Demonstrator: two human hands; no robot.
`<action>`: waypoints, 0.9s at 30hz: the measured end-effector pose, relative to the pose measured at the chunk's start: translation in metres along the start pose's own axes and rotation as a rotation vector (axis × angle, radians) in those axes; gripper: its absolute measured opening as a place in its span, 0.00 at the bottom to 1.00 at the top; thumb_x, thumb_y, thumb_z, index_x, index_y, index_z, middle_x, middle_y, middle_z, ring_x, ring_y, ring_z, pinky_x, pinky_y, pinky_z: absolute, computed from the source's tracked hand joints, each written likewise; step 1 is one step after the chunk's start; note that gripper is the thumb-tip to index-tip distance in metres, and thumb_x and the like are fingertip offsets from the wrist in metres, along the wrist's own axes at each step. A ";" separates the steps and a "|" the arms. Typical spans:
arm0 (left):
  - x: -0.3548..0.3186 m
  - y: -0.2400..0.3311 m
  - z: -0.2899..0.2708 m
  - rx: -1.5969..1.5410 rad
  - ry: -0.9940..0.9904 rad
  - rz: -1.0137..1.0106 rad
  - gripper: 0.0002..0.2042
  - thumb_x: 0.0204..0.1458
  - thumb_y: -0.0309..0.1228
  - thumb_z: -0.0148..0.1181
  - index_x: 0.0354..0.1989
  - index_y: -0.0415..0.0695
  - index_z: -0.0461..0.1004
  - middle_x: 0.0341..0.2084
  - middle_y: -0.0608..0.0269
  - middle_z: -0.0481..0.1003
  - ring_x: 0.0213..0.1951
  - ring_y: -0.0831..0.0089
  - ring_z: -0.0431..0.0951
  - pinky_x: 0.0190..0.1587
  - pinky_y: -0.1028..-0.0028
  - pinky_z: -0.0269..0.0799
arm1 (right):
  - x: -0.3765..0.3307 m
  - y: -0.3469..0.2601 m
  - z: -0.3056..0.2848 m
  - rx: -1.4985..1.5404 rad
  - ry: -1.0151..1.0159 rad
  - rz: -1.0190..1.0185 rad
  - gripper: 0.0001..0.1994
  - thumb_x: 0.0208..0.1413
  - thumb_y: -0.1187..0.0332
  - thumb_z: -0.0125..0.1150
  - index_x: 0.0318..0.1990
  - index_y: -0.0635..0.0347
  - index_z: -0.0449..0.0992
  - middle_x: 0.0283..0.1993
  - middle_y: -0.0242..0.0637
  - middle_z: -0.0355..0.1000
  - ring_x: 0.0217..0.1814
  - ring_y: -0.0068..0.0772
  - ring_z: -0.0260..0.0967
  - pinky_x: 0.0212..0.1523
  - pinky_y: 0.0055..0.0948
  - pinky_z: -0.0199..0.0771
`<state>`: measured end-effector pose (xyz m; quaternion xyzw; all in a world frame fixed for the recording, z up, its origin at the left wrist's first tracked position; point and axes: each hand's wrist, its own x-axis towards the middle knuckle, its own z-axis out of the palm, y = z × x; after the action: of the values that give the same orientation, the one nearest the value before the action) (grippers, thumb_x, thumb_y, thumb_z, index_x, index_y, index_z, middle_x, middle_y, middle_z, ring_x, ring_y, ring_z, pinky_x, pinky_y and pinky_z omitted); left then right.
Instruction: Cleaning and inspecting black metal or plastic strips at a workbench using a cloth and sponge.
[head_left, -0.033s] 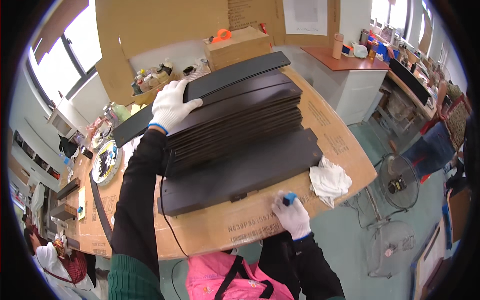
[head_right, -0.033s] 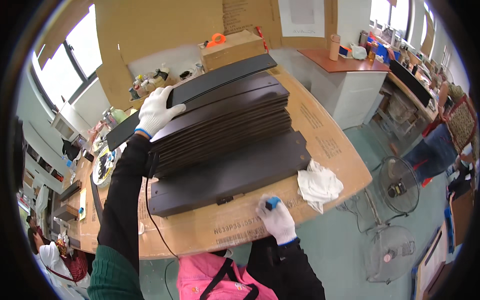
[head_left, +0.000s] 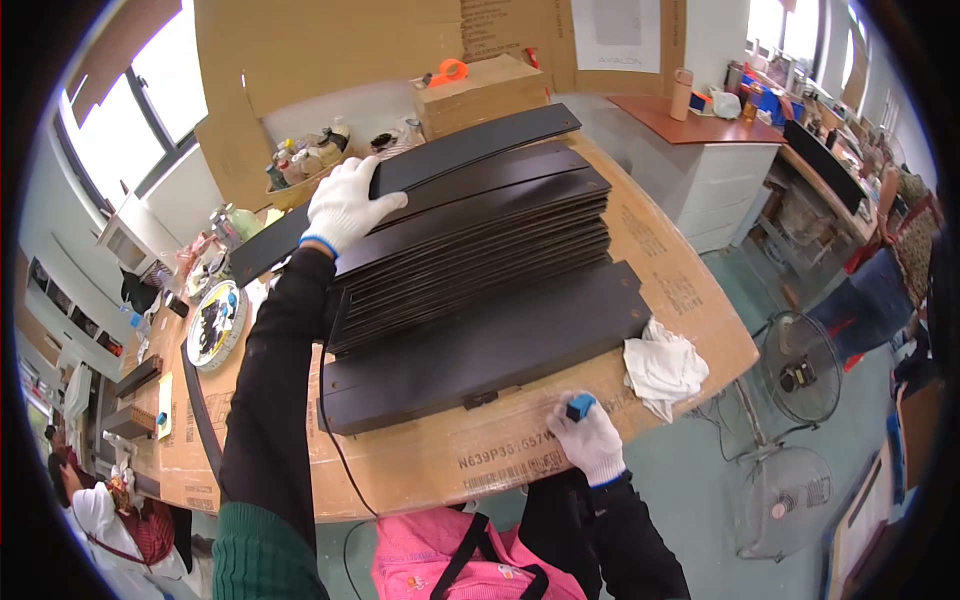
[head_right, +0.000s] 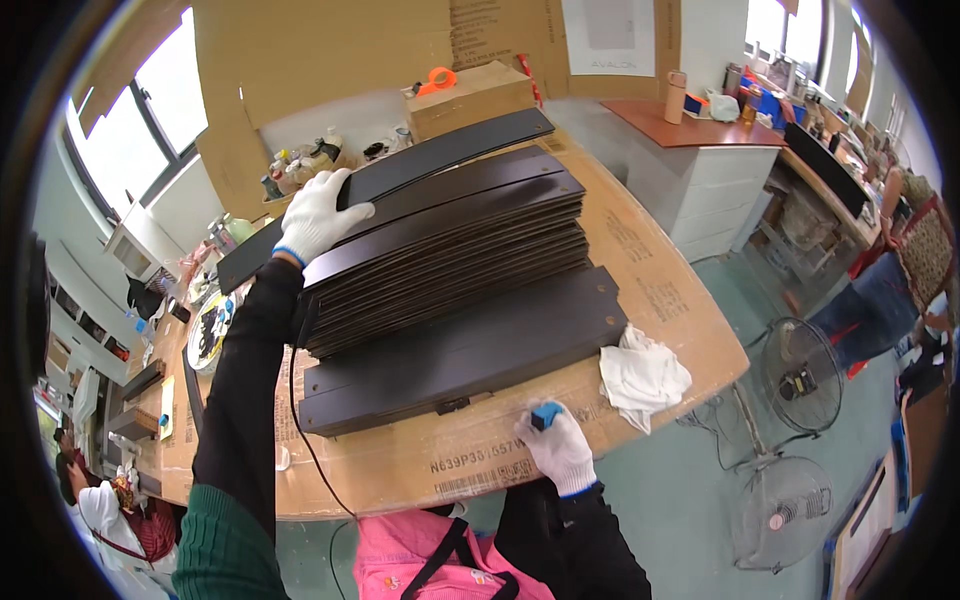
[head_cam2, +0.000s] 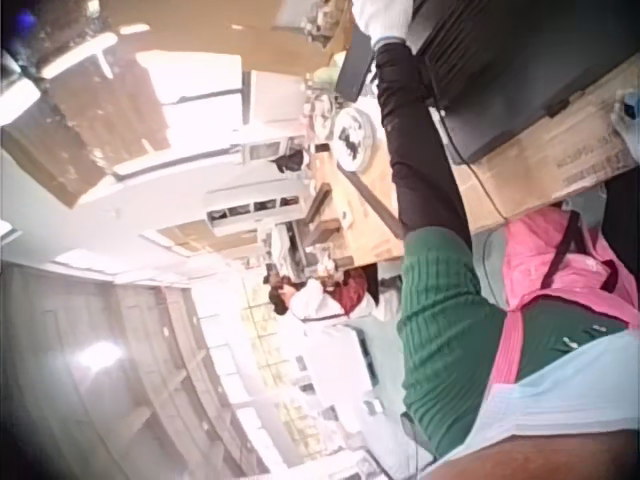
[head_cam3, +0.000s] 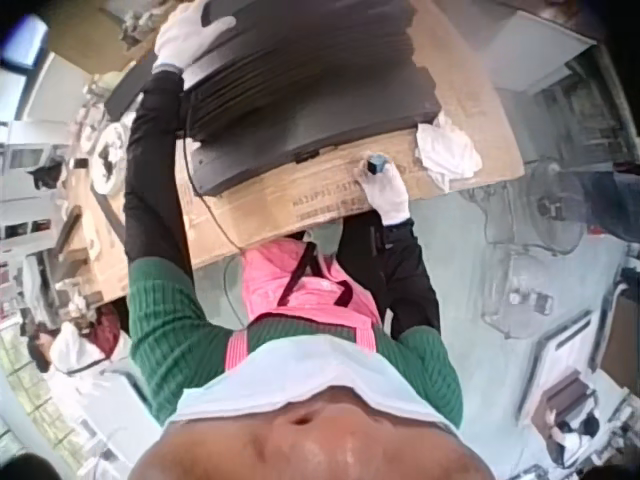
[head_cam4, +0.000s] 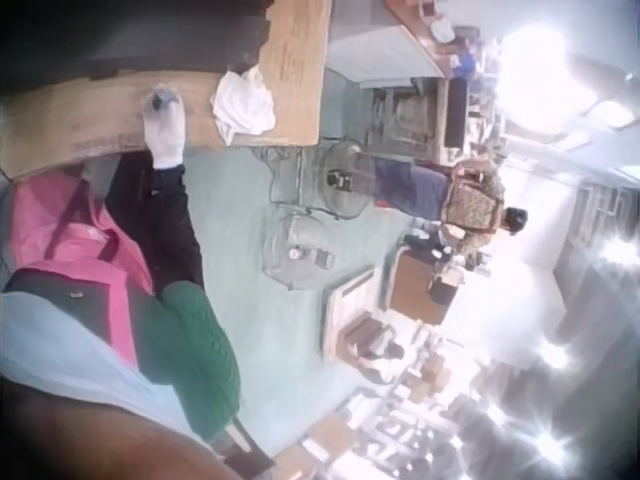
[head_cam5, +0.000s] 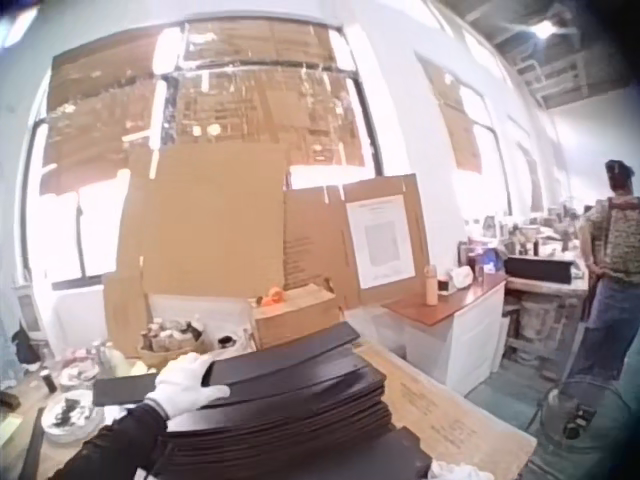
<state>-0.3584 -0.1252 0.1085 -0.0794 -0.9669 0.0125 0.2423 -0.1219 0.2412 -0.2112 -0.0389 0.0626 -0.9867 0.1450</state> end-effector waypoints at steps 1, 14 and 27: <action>0.013 -0.009 0.003 0.004 -0.034 -0.001 0.40 0.54 0.60 0.69 0.67 0.43 0.73 0.57 0.49 0.76 0.61 0.50 0.76 0.63 0.55 0.73 | -0.001 0.003 0.002 0.009 -0.004 0.013 0.16 0.69 0.67 0.67 0.60 0.60 0.75 0.64 0.43 0.75 0.64 0.47 0.75 0.68 0.54 0.77; 0.088 -0.087 0.087 -0.203 -0.214 0.172 0.37 0.55 0.52 0.71 0.69 0.41 0.72 0.59 0.42 0.76 0.64 0.45 0.75 0.67 0.56 0.70 | -0.006 0.001 0.026 -0.180 0.039 -0.024 0.18 0.65 0.64 0.71 0.57 0.61 0.75 0.64 0.50 0.72 0.66 0.53 0.72 0.73 0.68 0.67; 0.074 -0.095 0.088 -0.273 -0.365 0.251 0.34 0.61 0.51 0.66 0.71 0.41 0.72 0.64 0.40 0.77 0.67 0.48 0.75 0.70 0.60 0.69 | -0.003 0.000 0.022 -0.196 0.031 0.021 0.21 0.65 0.62 0.72 0.60 0.60 0.75 0.65 0.49 0.73 0.68 0.54 0.72 0.74 0.68 0.66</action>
<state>-0.4780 -0.2055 0.0710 -0.2271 -0.9699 -0.0740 0.0473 -0.1168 0.2396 -0.1898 -0.0370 0.1612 -0.9748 0.1500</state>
